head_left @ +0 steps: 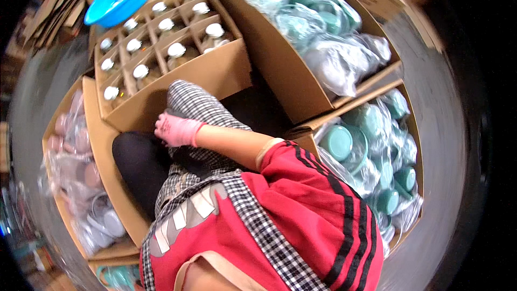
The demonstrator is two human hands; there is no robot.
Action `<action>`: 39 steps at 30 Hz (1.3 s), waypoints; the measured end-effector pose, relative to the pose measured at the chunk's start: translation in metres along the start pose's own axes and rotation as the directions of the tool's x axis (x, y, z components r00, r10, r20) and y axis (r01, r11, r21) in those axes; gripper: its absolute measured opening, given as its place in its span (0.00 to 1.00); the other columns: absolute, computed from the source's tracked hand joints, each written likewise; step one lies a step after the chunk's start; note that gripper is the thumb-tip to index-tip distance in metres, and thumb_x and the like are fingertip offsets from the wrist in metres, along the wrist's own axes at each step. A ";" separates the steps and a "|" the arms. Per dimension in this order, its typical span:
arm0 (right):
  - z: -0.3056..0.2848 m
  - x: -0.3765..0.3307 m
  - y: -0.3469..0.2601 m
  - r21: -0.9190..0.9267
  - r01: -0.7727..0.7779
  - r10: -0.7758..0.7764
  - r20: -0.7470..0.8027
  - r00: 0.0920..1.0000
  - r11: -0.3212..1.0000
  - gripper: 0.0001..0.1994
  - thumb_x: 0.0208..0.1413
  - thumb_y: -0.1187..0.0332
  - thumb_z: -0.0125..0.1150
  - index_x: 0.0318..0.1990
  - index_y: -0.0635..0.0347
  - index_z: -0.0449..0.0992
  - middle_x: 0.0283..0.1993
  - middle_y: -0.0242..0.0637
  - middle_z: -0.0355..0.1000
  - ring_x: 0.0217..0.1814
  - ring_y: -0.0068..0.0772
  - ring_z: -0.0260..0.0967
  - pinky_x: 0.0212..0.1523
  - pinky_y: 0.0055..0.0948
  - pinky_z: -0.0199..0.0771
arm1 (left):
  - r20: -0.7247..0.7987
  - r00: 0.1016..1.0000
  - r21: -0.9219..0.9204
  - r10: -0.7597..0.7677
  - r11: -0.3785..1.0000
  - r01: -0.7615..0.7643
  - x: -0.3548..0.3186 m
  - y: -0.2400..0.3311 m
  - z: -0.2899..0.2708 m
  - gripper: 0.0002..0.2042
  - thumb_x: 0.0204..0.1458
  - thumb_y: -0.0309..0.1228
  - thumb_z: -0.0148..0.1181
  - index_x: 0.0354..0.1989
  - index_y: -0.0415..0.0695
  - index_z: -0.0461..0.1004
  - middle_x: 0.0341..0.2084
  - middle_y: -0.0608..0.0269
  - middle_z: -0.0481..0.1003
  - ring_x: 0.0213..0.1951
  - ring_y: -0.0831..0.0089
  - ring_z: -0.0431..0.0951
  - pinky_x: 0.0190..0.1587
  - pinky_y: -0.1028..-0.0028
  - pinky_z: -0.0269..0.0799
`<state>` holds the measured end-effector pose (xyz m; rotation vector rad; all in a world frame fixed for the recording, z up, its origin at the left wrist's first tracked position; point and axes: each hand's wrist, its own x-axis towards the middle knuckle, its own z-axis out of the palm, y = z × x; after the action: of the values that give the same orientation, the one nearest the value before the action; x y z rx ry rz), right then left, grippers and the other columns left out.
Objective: The person sits on the floor in a warehouse and assembles teal electric kettles. They pick up a kettle body, insert a metal heating element, and screw on the lid. The person repeats this process for multiple units, handling them one at a time.
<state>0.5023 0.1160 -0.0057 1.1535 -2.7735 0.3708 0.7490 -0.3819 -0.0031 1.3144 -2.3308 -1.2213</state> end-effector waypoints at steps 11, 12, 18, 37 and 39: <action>-0.035 -0.003 -0.010 0.092 -0.020 0.018 0.029 0.999 0.996 0.19 0.41 0.63 0.56 0.40 0.65 0.68 0.40 0.48 0.65 0.43 0.49 0.60 0.45 0.40 0.61 | 0.041 0.999 -0.063 -0.027 0.998 0.029 -0.049 -0.051 -0.049 0.29 0.43 0.45 0.51 0.50 0.36 0.59 0.49 0.49 0.60 0.49 0.59 0.61 0.52 0.67 0.54; -0.029 -0.005 -0.007 0.050 0.014 -0.014 -0.008 1.000 0.999 0.19 0.41 0.62 0.56 0.40 0.65 0.68 0.40 0.48 0.65 0.44 0.49 0.60 0.44 0.40 0.61 | -0.015 1.000 0.026 -0.021 0.999 0.022 -0.047 -0.053 -0.039 0.33 0.42 0.47 0.52 0.51 0.35 0.56 0.50 0.46 0.59 0.51 0.57 0.60 0.53 0.67 0.53; -0.023 -0.003 -0.007 -0.098 0.037 -0.024 0.136 0.990 0.994 0.21 0.44 0.59 0.54 0.42 0.66 0.67 0.42 0.50 0.65 0.46 0.49 0.60 0.47 0.40 0.60 | -0.402 0.903 0.327 -0.154 0.897 0.298 -0.068 -0.014 0.017 0.39 0.39 0.53 0.50 0.54 0.35 0.50 0.51 0.39 0.55 0.56 0.47 0.50 0.58 0.58 0.41; -0.020 0.012 -0.008 -0.253 0.179 -0.092 0.321 0.943 0.951 0.19 0.42 0.59 0.55 0.38 0.67 0.68 0.37 0.48 0.66 0.41 0.47 0.62 0.40 0.39 0.63 | -0.186 0.661 0.651 0.727 0.595 -0.471 -0.105 0.159 0.004 0.30 0.37 0.48 0.55 0.49 0.47 0.61 0.51 0.44 0.53 0.52 0.46 0.52 0.51 0.53 0.48; -0.021 0.006 -0.002 -0.230 0.240 -0.179 0.256 0.950 0.943 0.19 0.42 0.60 0.56 0.38 0.67 0.67 0.37 0.48 0.66 0.40 0.47 0.63 0.40 0.39 0.63 | -0.068 0.686 0.642 0.724 0.558 -0.525 -0.100 0.155 0.021 0.31 0.38 0.48 0.53 0.52 0.49 0.58 0.54 0.43 0.48 0.54 0.44 0.50 0.52 0.52 0.48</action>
<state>0.4998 0.1155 0.0159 1.4875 -2.7353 -0.1551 0.7007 -0.2504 0.1193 0.5495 -2.6182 -0.0306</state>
